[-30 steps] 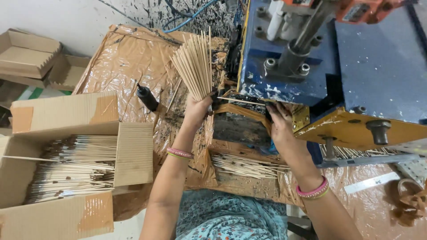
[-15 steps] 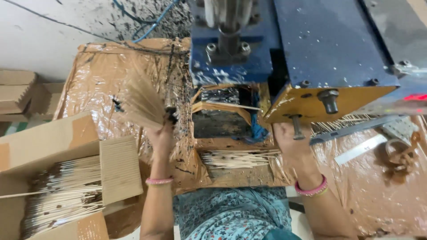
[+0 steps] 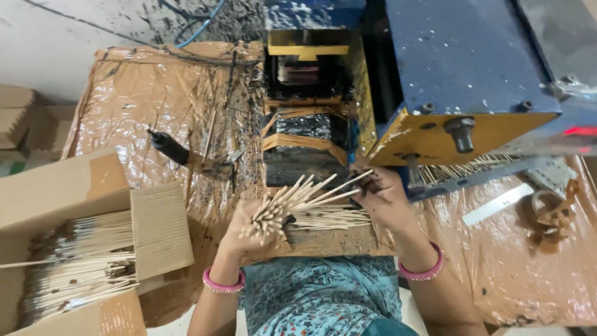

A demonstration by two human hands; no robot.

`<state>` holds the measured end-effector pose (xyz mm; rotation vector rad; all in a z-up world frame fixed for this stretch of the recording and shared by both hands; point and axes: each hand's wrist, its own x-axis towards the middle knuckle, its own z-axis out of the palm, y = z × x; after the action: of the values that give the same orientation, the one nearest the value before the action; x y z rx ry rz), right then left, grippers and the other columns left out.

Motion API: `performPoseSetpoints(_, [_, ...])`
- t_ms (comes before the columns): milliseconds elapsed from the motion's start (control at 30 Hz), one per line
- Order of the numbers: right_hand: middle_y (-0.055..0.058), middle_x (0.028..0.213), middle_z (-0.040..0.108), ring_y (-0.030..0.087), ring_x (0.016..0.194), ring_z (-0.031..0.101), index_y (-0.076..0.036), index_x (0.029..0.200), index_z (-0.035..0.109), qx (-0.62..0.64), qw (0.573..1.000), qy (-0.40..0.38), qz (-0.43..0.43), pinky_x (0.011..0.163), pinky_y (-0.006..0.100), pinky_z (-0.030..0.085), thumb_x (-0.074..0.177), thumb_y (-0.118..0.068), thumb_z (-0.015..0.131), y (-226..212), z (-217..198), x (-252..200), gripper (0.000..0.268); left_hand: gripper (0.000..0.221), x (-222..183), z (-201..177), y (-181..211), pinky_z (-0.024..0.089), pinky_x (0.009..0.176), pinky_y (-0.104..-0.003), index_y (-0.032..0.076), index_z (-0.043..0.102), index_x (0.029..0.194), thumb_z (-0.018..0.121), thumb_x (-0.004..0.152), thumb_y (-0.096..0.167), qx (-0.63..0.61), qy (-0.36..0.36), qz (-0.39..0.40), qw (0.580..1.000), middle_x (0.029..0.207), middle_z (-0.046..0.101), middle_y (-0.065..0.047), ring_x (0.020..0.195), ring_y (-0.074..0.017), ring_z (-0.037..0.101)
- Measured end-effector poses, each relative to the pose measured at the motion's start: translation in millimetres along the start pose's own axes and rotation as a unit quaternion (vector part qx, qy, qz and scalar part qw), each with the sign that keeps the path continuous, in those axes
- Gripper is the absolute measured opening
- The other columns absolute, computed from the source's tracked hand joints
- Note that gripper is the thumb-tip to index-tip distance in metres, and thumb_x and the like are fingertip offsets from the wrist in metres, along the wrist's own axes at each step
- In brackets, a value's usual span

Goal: Operating a specialized machine to apply paste coating to wooden sticks to produce incense sticks.

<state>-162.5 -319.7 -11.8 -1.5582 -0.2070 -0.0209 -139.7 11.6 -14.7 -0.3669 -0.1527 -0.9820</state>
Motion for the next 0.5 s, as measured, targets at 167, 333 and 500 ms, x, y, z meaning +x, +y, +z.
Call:
performPoseSetpoints(167, [0.002, 0.111, 0.066, 0.011, 0.106, 0.061, -0.005, 0.122, 0.064, 0.020, 0.997, -0.024, -0.076, 0.089, 0.027, 0.054, 0.093, 0.008, 0.064, -17, 16, 49, 0.032, 0.025, -25, -35, 68, 0.063, 0.069, -0.037, -0.009, 0.066, 0.114, 0.059, 0.091, -0.013, 0.755, 0.207, 0.301, 0.544, 0.102, 0.072, -0.016, 0.086, -0.0254, 0.073])
performPoseSetpoints(333, [0.017, 0.119, 0.072, 0.036, 0.125, 0.059, -0.003, 0.118, 0.073, -0.458, 0.837, -0.028, -0.298, 0.112, 0.046, 0.039, 0.084, 0.006, 0.065, 21, 16, 116, 0.036, 0.045, 51, 17, 91, 0.056, 0.076, -0.031, 0.003, 0.058, 0.113, 0.054, 0.071, -0.012, 0.633, 0.312, 0.438, 0.557, 0.101, 0.062, -0.003, 0.093, -0.0155, 0.064])
performPoseSetpoints(500, [0.015, 0.124, 0.074, 0.041, 0.133, 0.052, -0.011, 0.128, 0.074, -0.540, 0.785, 0.100, -0.286, 0.118, 0.043, 0.038, 0.091, 0.002, 0.059, 94, -10, 124, 0.041, 0.028, 77, -25, 127, 0.049, 0.069, -0.034, -0.005, 0.063, 0.106, 0.059, 0.078, -0.008, 0.639, 0.294, 0.437, 0.560, 0.095, 0.061, -0.007, 0.079, -0.0174, 0.057])
